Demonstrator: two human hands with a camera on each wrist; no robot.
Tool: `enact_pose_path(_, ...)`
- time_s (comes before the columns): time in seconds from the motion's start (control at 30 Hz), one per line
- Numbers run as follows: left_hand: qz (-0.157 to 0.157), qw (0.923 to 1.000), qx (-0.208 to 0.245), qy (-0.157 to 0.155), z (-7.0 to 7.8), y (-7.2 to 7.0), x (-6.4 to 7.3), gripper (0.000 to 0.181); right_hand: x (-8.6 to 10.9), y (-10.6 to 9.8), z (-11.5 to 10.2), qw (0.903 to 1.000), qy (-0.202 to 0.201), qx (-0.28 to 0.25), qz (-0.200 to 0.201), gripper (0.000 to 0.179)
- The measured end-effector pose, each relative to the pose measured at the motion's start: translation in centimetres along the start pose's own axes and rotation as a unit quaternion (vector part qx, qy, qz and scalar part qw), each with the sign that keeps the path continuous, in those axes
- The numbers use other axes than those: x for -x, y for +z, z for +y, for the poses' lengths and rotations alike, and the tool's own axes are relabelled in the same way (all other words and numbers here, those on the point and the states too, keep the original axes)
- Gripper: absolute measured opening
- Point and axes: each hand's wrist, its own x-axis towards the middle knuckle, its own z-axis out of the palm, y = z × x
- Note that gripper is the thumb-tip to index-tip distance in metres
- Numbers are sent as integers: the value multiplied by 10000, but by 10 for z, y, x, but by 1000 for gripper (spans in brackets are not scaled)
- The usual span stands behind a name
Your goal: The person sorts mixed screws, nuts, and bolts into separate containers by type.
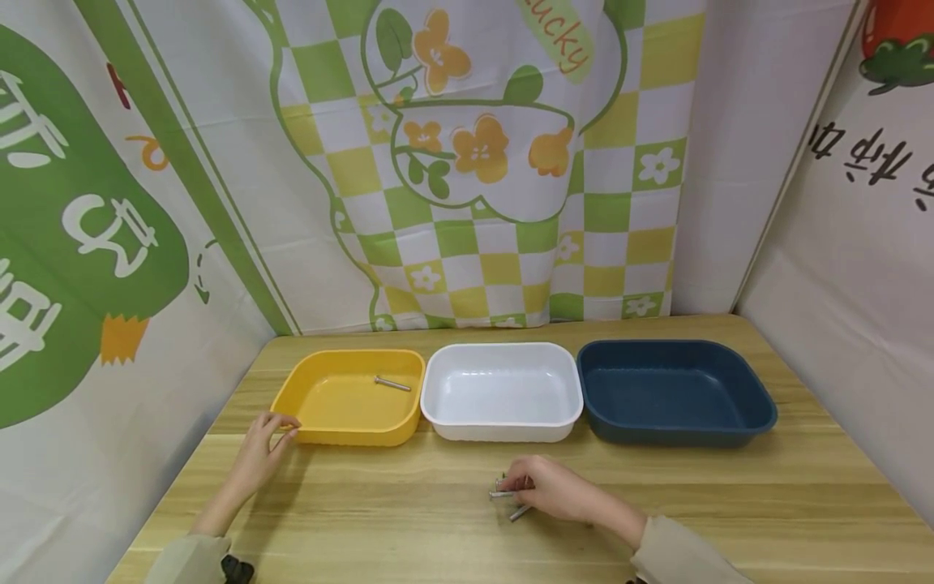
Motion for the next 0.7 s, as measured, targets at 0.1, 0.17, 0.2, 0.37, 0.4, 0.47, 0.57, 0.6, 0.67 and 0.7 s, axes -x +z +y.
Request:
enact_pose_path(0.1, 22, 10000, 12, 36, 0, 0, 0, 13, -6, 0, -1, 10000, -27, -17, 37, 16)
enact_pose_path(0.17, 43, 10000, 0, 51, -1, 0, 0, 13, -11, 1, -2, 10000, -53, -4, 62, 16)
enact_pose_path(0.2, 46, 10000, 5, 49, -1, 1, 0, 13, -14, 1, -2, 10000, -35, -11, 60, 16)
enact_pose_path(0.37, -1, 10000, -24, 29, -1, 0, -1, 13, -27, 3, -5, 10000, 61, -2, 17, 17)
enact_pose_path(0.4, -11, 10000, -31, 26, -1, 0, -1, 13, -30, 3, -6, 10000, 96, -22, 9, 17)
enact_pose_path(0.47, -10, 10000, -37, 28, 0, 0, -1, 13, -34, 4, -7, 9999, 103, -23, 23, 17)
enact_pose_path(0.57, -7, 10000, -21, 8, -1, 0, -1, 12, -42, 6, -8, 10000, 78, 28, 43, 18)
enact_pose_path(0.6, -8, 10000, -13, 1, -1, 0, 0, 12, -44, 6, -9, 9999, 84, 38, 55, 18)
enact_pose_path(0.67, 4, 10000, 1, -12, -1, 1, 0, 12, -49, 7, -10, 9999, -5, 91, 91, 18)
enact_pose_path(0.7, 12, 10000, 5, -14, -1, 1, 0, 13, -52, 8, -10, 9999, -51, 123, 107, 18)
